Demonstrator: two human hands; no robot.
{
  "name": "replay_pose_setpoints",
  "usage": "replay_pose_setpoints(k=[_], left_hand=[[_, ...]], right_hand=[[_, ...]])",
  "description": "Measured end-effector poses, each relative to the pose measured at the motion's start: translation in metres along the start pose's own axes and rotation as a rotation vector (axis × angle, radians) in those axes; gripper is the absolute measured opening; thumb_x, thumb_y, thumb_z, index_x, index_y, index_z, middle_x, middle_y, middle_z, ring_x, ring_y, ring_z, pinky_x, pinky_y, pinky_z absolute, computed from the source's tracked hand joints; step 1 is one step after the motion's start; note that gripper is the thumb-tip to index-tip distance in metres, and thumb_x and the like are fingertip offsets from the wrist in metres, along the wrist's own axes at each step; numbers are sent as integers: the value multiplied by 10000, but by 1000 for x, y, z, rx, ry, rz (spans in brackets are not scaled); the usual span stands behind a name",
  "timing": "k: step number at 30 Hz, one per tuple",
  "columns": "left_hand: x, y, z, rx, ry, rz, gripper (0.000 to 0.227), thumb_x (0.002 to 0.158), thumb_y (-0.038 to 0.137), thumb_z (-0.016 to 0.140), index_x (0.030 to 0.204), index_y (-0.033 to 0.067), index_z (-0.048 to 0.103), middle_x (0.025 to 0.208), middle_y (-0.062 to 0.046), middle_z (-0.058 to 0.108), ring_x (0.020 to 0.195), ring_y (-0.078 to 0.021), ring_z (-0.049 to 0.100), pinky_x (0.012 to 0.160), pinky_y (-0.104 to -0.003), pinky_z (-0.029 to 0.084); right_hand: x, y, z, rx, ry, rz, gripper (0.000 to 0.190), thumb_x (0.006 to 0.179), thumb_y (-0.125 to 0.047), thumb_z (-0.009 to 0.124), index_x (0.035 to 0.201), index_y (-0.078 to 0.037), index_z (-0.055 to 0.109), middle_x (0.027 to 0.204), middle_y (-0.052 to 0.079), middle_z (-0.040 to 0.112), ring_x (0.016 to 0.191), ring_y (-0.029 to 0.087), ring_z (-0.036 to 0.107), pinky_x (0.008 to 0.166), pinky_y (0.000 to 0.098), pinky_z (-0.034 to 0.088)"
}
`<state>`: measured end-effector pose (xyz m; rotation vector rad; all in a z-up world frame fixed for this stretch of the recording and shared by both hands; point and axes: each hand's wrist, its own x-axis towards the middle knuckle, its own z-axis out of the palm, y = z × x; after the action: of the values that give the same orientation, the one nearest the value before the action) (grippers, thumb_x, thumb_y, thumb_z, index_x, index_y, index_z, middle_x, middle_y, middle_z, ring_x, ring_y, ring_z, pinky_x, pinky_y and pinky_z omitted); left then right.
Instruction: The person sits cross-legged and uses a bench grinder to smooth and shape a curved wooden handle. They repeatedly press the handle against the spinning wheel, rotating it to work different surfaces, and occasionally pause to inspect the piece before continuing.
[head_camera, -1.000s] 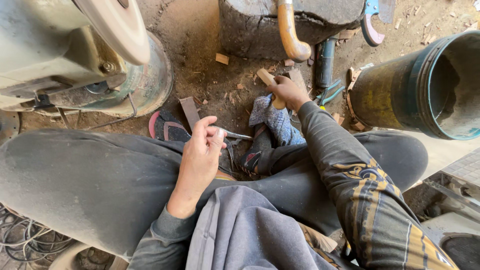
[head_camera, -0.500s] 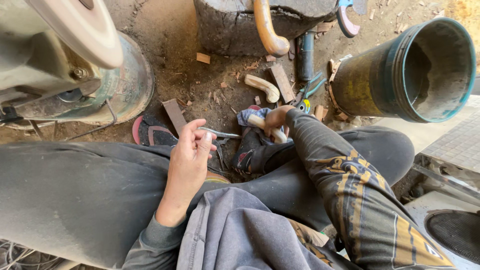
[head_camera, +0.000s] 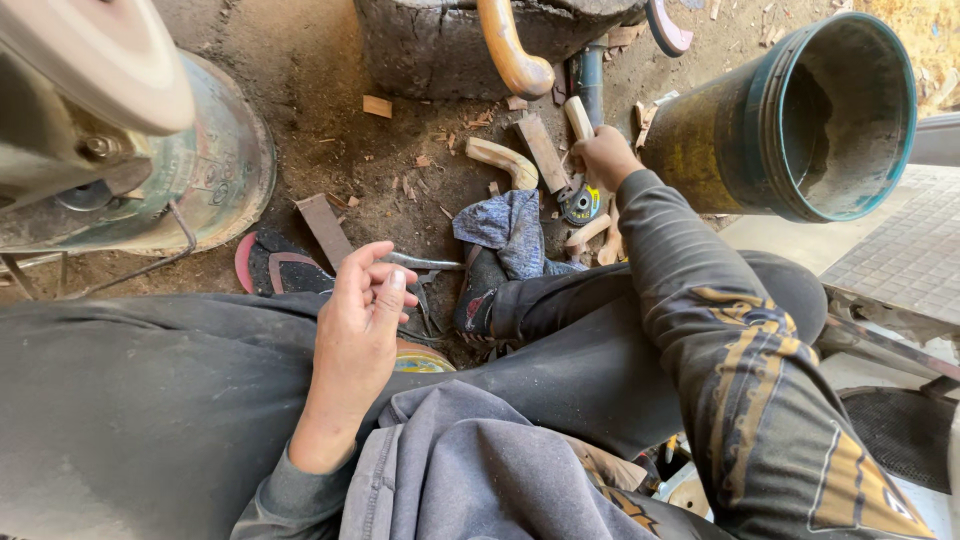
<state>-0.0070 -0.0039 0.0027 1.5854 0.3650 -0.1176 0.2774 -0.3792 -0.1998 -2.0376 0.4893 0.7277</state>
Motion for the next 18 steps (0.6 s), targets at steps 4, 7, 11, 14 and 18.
replay_pose_setpoints(k=[4,7,11,14,18], left_hand=[[-2,3,2,-6,-20,13,396,1046,228,546,1378,15,506,1076,-86,721,892,-130,704,744,-269,579],[-3,8,5,-6,-49,22,392,1049,225,548,1375,12,505,1080,-84,720,905,-132,700,764,-269,580],[-9,15,10,-5,-82,20,388,1049,219,551,1374,11,518,1071,-86,723,881,-139,691,779,-271,575],[-12,19,13,-18,-109,5,385,1050,220,549,1372,12,519,1061,-84,722,867,-137,688,778,-269,577],[-15,22,18,-14,-133,17,385,1045,217,556,1366,8,517,1058,-81,725,886,-132,706,777,-268,581]], right_hand=[[9,34,-20,-277,96,-32,252,930,-133,664,993,106,716,824,157,720,683,221,690,632,334,538],[4,57,-23,-322,157,80,235,895,-137,672,974,81,712,862,181,731,714,262,703,647,378,547],[-11,86,-31,-228,131,300,270,855,-135,689,1026,73,676,907,187,716,768,307,721,648,463,585],[-20,103,-35,-249,165,354,361,856,-206,714,1078,75,670,981,212,724,855,347,742,711,502,604],[-30,119,-30,-503,149,304,525,864,-338,772,1133,107,698,1093,274,766,993,404,776,851,503,607]])
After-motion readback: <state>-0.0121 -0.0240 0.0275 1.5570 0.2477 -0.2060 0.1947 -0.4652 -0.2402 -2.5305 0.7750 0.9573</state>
